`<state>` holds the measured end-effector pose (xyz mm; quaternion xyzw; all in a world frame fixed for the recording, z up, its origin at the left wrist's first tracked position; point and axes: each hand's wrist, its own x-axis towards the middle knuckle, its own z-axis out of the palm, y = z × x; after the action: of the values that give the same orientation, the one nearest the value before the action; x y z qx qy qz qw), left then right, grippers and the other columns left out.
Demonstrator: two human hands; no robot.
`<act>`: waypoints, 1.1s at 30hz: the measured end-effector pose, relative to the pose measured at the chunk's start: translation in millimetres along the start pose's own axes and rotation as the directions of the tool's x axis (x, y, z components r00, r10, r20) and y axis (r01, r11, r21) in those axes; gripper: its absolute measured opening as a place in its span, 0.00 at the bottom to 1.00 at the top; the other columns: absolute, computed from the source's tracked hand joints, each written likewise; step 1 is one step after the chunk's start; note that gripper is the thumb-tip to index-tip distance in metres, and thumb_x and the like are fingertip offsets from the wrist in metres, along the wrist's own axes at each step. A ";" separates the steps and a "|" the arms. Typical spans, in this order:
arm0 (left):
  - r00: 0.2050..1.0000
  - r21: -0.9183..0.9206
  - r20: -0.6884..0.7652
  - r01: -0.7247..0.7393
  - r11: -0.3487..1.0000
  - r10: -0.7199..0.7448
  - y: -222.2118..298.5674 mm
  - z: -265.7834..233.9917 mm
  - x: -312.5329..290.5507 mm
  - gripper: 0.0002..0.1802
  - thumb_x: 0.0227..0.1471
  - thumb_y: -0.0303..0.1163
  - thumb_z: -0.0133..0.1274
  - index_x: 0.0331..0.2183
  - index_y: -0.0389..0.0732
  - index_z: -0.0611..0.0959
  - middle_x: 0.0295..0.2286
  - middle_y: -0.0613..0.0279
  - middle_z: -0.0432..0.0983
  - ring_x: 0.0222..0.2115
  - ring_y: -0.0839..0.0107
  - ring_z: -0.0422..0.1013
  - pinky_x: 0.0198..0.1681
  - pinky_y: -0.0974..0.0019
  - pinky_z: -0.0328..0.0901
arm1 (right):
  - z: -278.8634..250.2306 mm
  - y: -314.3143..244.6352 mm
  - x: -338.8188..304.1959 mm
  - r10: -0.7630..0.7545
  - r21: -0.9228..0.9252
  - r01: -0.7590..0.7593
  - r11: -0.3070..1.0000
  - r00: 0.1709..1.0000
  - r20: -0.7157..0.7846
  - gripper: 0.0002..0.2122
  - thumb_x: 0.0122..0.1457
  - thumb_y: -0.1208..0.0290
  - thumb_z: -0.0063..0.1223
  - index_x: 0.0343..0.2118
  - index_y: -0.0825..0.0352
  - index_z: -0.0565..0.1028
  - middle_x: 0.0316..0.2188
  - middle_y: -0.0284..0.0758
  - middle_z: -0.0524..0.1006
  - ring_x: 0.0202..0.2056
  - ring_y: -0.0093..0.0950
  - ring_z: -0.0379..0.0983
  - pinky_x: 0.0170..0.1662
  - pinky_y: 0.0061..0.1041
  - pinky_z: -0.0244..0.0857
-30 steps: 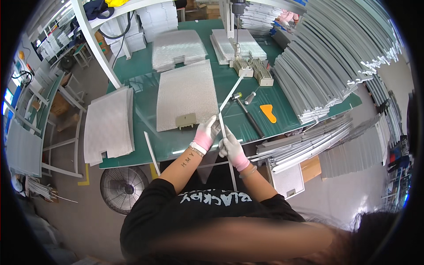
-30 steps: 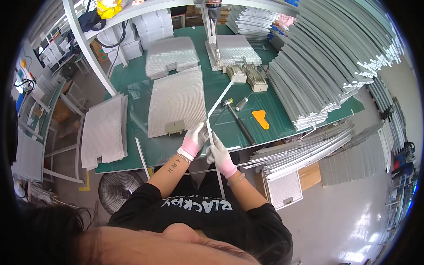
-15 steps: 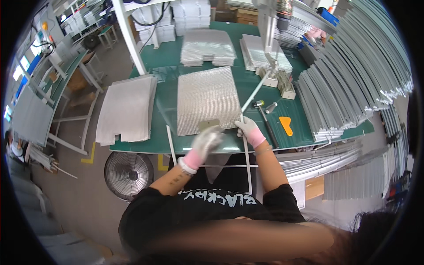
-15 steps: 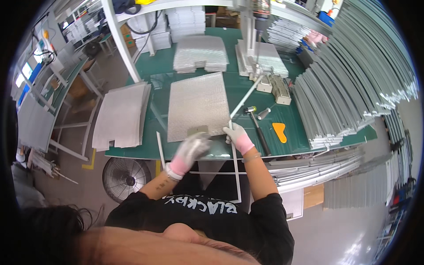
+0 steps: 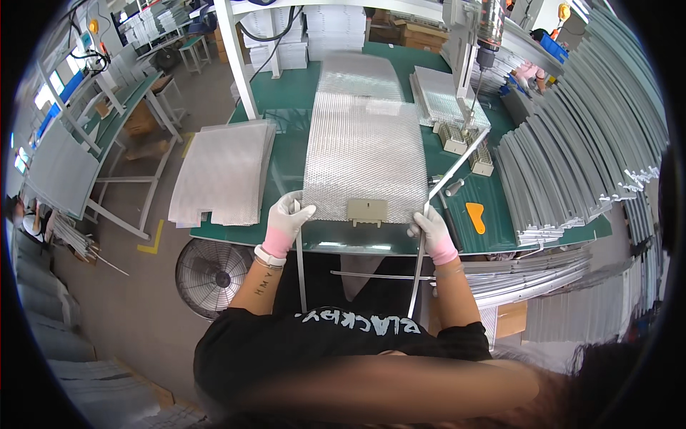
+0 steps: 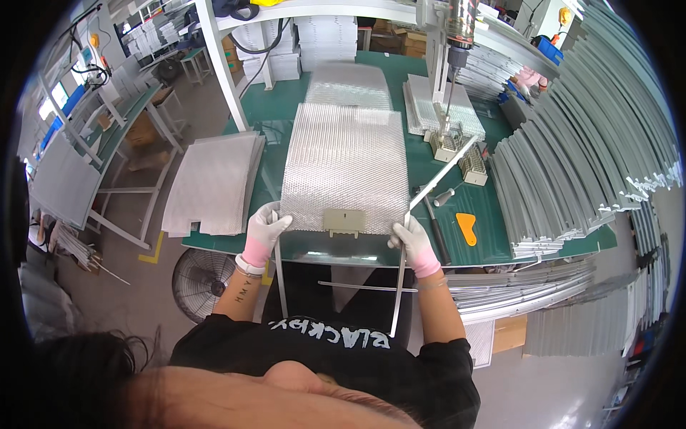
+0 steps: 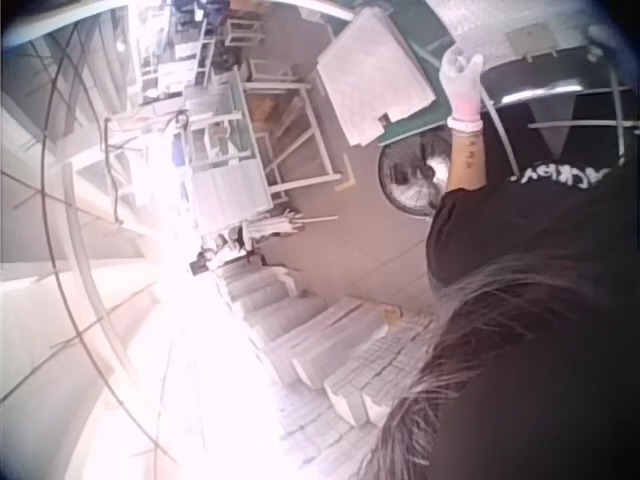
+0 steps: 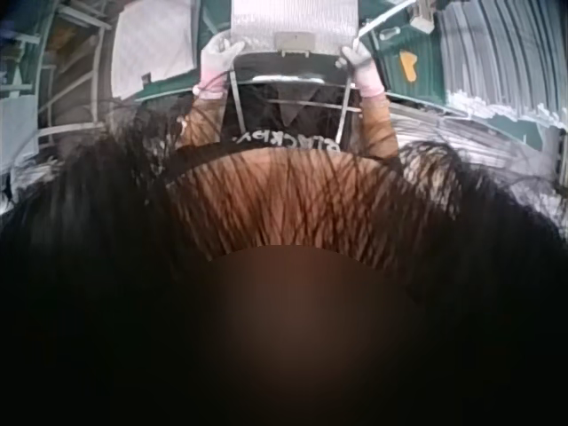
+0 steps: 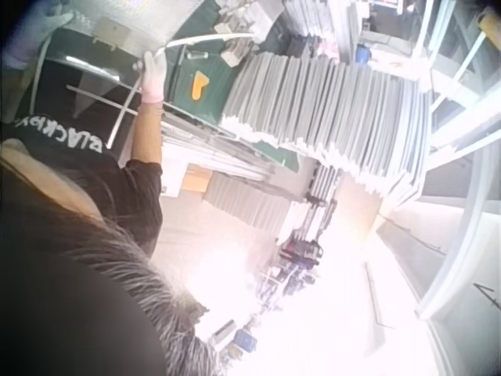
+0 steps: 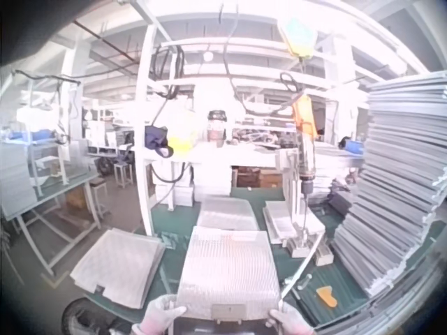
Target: Assemble metal mesh filters by attaching frames and securing them with tools.
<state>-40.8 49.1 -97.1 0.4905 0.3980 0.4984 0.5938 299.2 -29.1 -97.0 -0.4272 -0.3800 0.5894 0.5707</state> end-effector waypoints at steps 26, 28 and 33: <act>0.694 0.265 0.037 -0.700 0.663 0.719 130.1 13.0 44.4 0.12 0.61 0.29 0.44 0.46 0.36 0.70 0.33 0.67 0.68 0.32 0.80 0.62 0.38 0.74 0.61 | 99.3 -129.6 17.9 -0.792 -0.501 0.665 0.553 0.607 -0.069 0.15 0.58 0.76 0.56 0.20 0.64 0.61 0.16 0.22 0.58 0.20 0.13 0.52 0.23 0.19 0.50; 0.762 0.110 0.053 -0.647 0.755 0.645 119.3 23.4 43.7 0.13 0.59 0.26 0.46 0.46 0.35 0.70 0.36 0.67 0.69 0.34 0.79 0.63 0.43 0.72 0.62 | 83.4 -115.4 29.1 -0.847 -0.600 0.652 0.464 0.525 -0.085 0.15 0.58 0.74 0.57 0.21 0.64 0.61 0.16 0.23 0.58 0.20 0.14 0.52 0.23 0.20 0.50; 0.817 0.130 0.030 -0.574 0.809 0.575 104.4 20.8 43.3 0.16 0.56 0.22 0.50 0.47 0.35 0.73 0.37 0.69 0.73 0.32 0.85 0.65 0.37 0.77 0.62 | 79.1 -108.8 30.6 -0.870 -0.699 0.597 0.394 0.487 -0.075 0.15 0.58 0.72 0.58 0.21 0.65 0.62 0.16 0.26 0.58 0.19 0.17 0.52 0.22 0.23 0.50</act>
<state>-33.8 90.1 10.1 0.6233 0.2666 0.6296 0.3794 263.5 11.1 30.0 -0.4776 -0.5562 0.0027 0.6801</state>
